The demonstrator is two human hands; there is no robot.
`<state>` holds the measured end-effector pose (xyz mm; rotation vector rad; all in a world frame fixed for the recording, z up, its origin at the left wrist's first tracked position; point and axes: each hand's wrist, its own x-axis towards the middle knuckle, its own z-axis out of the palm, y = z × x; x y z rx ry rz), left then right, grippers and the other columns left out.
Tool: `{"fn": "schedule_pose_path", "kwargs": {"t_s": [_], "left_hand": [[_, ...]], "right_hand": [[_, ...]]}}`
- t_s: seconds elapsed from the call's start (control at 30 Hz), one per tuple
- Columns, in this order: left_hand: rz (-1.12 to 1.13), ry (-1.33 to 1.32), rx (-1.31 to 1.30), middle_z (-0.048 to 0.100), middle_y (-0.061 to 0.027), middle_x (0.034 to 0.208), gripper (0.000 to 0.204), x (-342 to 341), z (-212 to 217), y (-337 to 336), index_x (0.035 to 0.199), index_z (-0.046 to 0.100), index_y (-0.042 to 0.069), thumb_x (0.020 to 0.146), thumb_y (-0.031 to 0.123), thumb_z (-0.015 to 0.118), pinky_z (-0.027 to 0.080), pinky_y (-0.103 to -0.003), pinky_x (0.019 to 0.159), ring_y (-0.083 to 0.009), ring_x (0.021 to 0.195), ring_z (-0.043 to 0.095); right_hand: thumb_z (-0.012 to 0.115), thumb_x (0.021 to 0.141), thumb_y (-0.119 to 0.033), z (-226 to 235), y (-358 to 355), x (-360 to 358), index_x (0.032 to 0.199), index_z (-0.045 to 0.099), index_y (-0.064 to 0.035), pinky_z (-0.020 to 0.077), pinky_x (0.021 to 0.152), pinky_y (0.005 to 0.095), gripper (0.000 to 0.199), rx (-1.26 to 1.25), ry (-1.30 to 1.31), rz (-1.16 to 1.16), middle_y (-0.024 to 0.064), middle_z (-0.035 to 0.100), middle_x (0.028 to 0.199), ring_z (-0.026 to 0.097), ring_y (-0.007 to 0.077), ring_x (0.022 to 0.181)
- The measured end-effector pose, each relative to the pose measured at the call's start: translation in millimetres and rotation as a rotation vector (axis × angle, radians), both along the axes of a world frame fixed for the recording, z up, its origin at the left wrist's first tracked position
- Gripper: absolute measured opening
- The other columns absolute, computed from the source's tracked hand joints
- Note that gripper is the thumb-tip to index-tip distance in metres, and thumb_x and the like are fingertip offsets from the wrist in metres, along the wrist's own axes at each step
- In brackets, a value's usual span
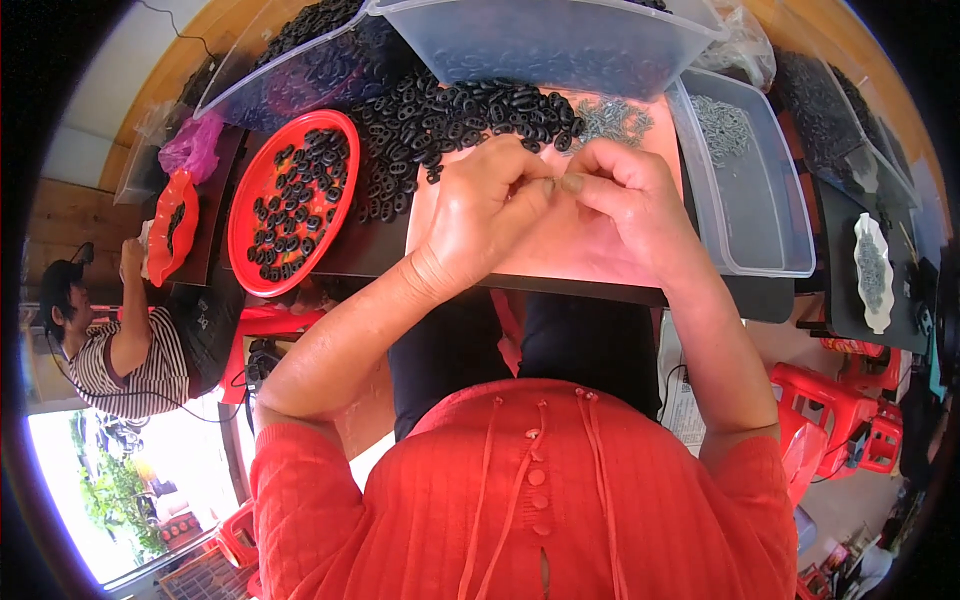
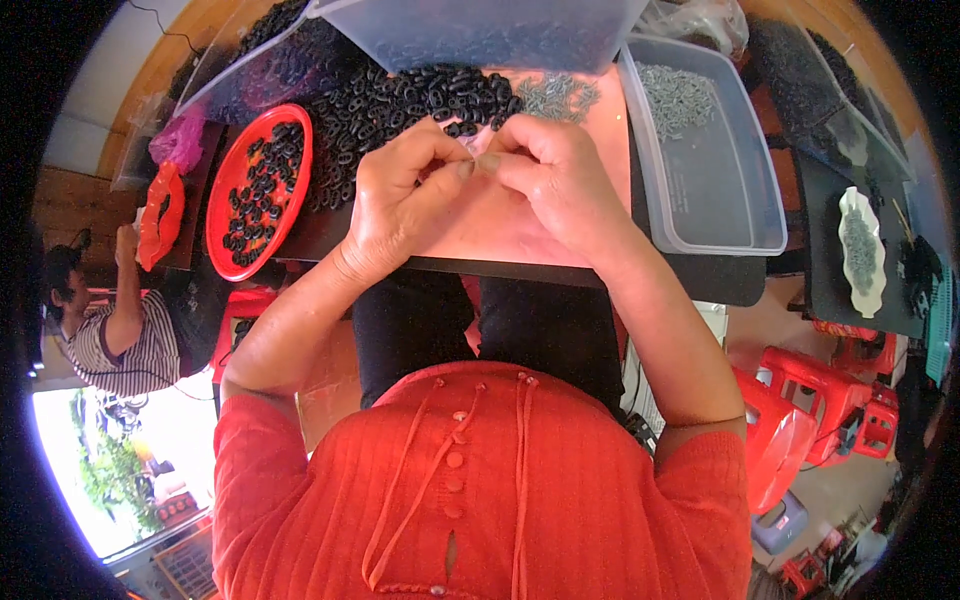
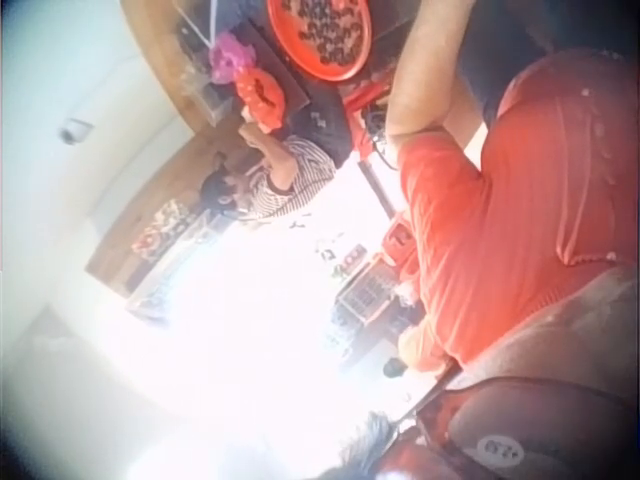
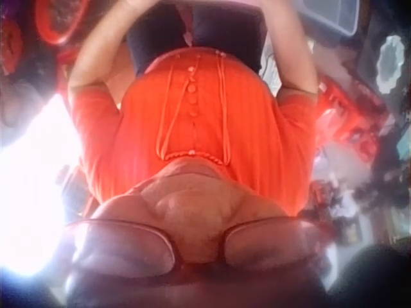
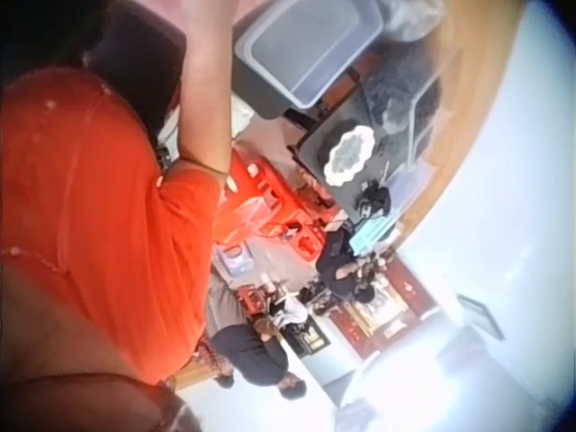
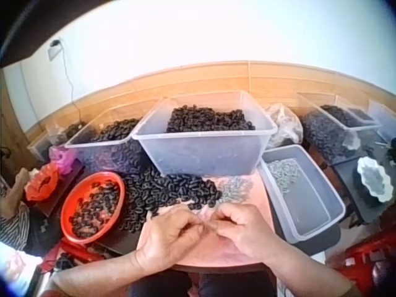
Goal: The person assembles plastic buckles by hand, inserting small metal pins into the plastic components.
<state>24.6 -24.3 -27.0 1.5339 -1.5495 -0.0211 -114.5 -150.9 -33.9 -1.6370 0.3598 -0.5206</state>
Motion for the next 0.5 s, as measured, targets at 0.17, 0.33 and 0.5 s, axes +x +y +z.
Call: {"fn": "schedule_pose_path", "kwargs": {"t_s": [0.17,0.33,0.5], "left_hand": [[0.124,0.47,0.209,0.062,-0.007,0.07,0.01,-2,5,12,0.085,0.063,-0.004,0.081,0.005,0.064,0.046,-0.029,0.059,-0.0123,0.063,0.056],[0.111,0.712,0.251,0.058,-0.0026,0.068,0.009,-14,8,32,0.085,0.065,-0.002,0.087,0.007,0.061,0.038,-0.02,0.048,-0.0065,0.055,0.05],[0.063,1.145,0.238,0.059,-0.0064,0.068,0.011,-26,12,43,0.086,0.064,-0.003,0.086,0.008,0.062,0.037,-0.022,0.041,-0.0108,0.051,0.052]], "right_hand": [[0.065,0.08,-0.007,-3,3,0,0.078,0.06,-0.0028,0.0443,0.059,0.0326,0.007,-0.465,-0.068,-0.196,0.008,0.06,0.07,0.058,0.0216,0.064],[0.064,0.075,-0.004,-7,4,3,0.077,0.06,-0.005,0.0479,0.064,0.0382,0.004,-0.967,0.017,-0.322,0.0061,0.062,0.077,0.06,0.0288,0.074],[0.062,0.078,0.001,0,5,1,0.086,0.064,-0.0049,0.0488,0.067,0.0351,0.009,-0.906,-0.098,-0.286,0.0061,0.062,0.08,0.061,0.025,0.075]]}}
